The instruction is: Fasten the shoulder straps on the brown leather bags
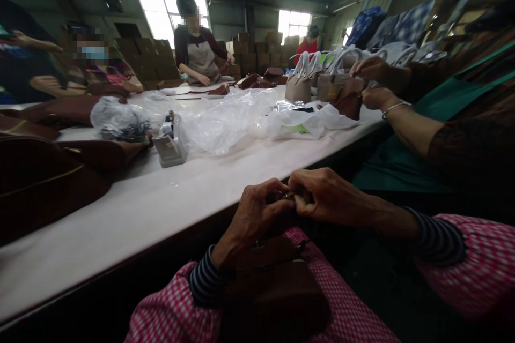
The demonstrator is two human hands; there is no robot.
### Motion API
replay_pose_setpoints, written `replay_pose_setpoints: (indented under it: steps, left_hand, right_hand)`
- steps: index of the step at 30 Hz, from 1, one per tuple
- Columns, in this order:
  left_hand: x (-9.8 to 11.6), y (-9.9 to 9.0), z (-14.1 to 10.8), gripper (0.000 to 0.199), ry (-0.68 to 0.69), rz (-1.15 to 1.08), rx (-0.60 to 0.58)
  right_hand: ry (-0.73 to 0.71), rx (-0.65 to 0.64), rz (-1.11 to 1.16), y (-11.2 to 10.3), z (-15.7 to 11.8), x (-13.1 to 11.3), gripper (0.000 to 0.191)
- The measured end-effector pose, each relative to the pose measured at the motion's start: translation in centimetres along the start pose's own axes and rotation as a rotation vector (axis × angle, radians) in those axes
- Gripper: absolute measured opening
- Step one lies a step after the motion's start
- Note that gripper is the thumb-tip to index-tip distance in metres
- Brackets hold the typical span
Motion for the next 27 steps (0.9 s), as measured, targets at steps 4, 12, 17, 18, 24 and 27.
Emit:
replay_pose_setpoints:
  steps: [4,12,17,18,24,27]
  left_hand:
    - [-1.7,1.2,-0.2,0.021,-0.036,-0.020,0.032]
    - [-3.8,2.0,-0.1,0.017,-0.144,-0.169,-0.024]
    - [-1.9,0.6,1.2,0.024,-0.102,-0.087,-0.056]
    - [-1.4,0.4,1.5,0.026,-0.074,-0.048,-0.054]
    - [-0.5,0.2,2.2,0.026,0.021,-0.003,-0.052]
    - [-1.8,0.4,1.7,0.026,-0.052,-0.071,-0.044]
  right_hand:
    - [0.391,0.128,0.441,1.9,-2.0,4.7,0.006]
    - [0.066,-0.041,0.190,3.1,-1.9,2.9,0.019]
    - [-0.040,-0.024,0.013,1.7,-0.4,2.1,0.008]
    - [-0.012,0.029,0.079,1.2,-0.2,2.3,0.007]
    - [0.492,0.466,0.634,-0.1,-1.5,7.0,0.010]
    - [0.713,0.584,1.006,1.4,-2.6,9.1,0.017]
Point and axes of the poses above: each hand's wrist, its own z-axis towards the middle knuckle, its own y-axis out of the palm, x = y × z, the point moved 8 cm from there along z, towards the middle knuckle, and after that the axes turned 9 degrees about x, right-handed, at the moved point
